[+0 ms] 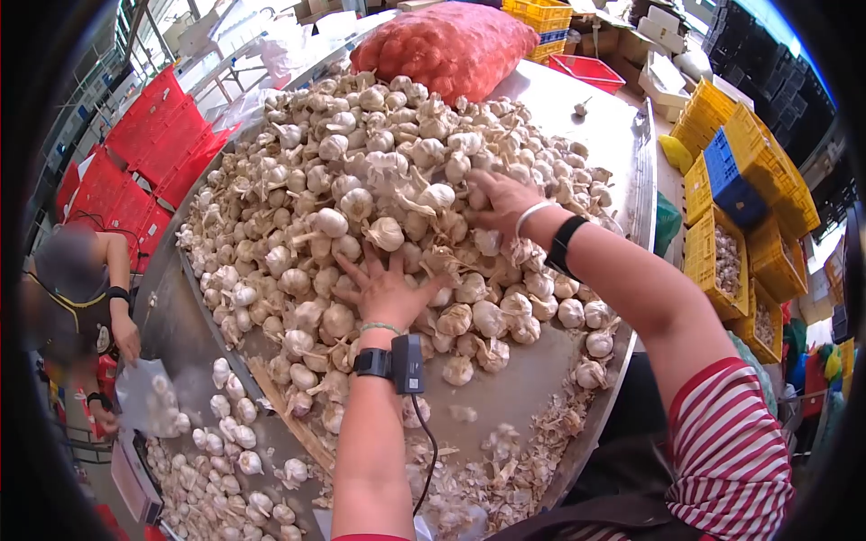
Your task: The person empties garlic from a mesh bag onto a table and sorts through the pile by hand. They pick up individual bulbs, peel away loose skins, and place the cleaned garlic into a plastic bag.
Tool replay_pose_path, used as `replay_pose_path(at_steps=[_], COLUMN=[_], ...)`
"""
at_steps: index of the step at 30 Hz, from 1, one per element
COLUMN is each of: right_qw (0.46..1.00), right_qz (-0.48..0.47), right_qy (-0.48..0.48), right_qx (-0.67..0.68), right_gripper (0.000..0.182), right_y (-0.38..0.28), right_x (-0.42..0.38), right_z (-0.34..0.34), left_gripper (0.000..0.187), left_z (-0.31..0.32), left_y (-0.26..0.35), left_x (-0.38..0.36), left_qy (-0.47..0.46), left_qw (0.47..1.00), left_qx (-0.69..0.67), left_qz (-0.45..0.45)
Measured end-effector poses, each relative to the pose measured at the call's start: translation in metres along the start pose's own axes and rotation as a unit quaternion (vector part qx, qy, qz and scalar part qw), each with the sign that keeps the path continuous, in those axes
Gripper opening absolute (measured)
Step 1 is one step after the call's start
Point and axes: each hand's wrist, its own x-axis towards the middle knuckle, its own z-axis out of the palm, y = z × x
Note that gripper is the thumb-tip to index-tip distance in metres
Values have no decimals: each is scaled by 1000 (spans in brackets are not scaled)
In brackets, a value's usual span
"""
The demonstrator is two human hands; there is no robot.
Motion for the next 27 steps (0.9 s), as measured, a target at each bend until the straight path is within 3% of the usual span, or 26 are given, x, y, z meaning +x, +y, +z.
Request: replay_pose_path(at_steps=[2, 8, 11, 12, 14, 15, 16, 19, 22, 23, 24, 27], right_qw=[995, 997, 994, 987, 985, 994, 978, 976, 970, 979, 976, 976], right_qz=[55, 47, 36, 60, 60, 7, 81, 85, 94, 93, 68, 104], right_qy=[-21, -35, -40, -92, -97, -65, -169, -123, -93, -91, -159, -155], right_qx=[76, 42, 97, 121, 129, 83, 87, 159, 204, 157, 135, 112], right_gripper=[66, 63, 64, 63, 59, 57, 61, 61, 57, 56, 58, 58], right_y=[1, 6, 9, 10, 5, 5, -9, -1, -17, -27, -31, -53], right_x=[3, -13, -29, -36, -56, -67, -80, -102, -149, -158, -166, -195], right_z=[2, -3, 0, 0, 3, 12, 2, 46, 39, 41, 39, 52], left_gripper=[105, 101, 102, 102, 103, 102, 101, 99, 102, 101, 100, 90], left_z=[-8, 7, 7, 8, 15, 21, 22, 31, 39, 42, 47, 71], left_y=[5, -3, -4, -5, -6, -6, -4, 0, -7, -13, -20, -41], left_x=[1, -2, -20, -27, -38, -42, -50, -79, -104, -113, -121, -139], left_qy=[-38, -9, 2, -16, -32, -28, -25, -34, -78, -74, -71, -24], left_qw=[999, 1000, 999, 998, 996, 995, 993, 993, 990, 991, 991, 991], left_qx=[21, -10, -3, -20, -36, -13, 11, 31, 13, -9, -30, -78], left_qz=[-13, 21, 42, 60, 77, 97, 117, 111, 117, 113, 109, 105])
